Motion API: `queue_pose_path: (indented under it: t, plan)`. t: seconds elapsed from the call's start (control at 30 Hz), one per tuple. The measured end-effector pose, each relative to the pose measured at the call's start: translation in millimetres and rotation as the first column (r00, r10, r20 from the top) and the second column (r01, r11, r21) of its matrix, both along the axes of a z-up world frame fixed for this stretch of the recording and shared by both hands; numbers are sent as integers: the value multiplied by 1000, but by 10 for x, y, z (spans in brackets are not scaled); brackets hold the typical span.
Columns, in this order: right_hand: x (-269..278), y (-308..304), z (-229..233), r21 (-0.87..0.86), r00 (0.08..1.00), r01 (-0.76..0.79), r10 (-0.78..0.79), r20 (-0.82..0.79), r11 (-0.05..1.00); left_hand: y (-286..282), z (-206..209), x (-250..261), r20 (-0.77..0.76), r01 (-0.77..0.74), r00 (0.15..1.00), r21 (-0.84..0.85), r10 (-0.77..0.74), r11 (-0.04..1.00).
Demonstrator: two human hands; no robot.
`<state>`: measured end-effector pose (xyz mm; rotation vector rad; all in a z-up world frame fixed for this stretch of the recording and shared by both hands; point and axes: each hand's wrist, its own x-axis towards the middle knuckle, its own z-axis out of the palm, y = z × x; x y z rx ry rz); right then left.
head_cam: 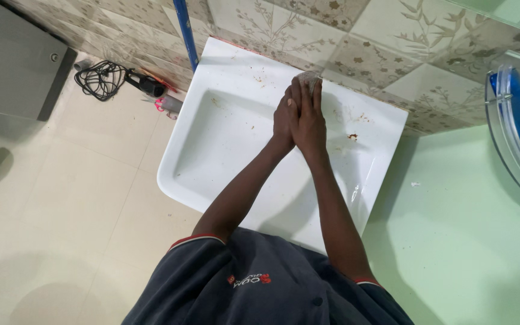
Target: The person washes and wrings out a small cloth in a white sink, repeatedly rinsing it under the tap and twisting it by hand to remove water.
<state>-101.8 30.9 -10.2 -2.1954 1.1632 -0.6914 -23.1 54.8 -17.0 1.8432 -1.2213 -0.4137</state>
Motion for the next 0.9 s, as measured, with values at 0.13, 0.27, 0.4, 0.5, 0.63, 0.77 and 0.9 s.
queue_pose_path:
  t: [0.13, 0.27, 0.4, 0.5, 0.63, 0.77, 0.9]
  plan:
    - [-33, 352, 80, -95, 999, -13, 10, -31, 995, 282, -124, -55, 121, 33, 993, -209, -8, 977]
    - [-103, 578, 141, -91, 999, -48, 49, 4, 995, 341, -292, -124, -47, -18, 999, -157, 11, 987]
    - [-91, 590, 37, -3, 999, -39, 39, -24, 999, 359, -422, -100, -166, -26, 986, -19, 22, 999]
    - [-35, 364, -84, 31, 996, -29, 27, 79, 999, 242, -450, 44, -160, 31, 987, 80, -18, 996]
    - [41, 63, -129, 136, 983, -27, 2, 183, 990, -25, -419, 169, -82, 82, 994, 171, -69, 982]
    - [61, 1, -142, 316, 951, -44, -57, 304, 948, -85, -362, 200, -95, 112, 990, 98, -103, 989]
    - [18, 75, -170, 318, 957, -34, -61, 284, 948, 84, -316, 142, -154, 106, 984, 98, -90, 989]
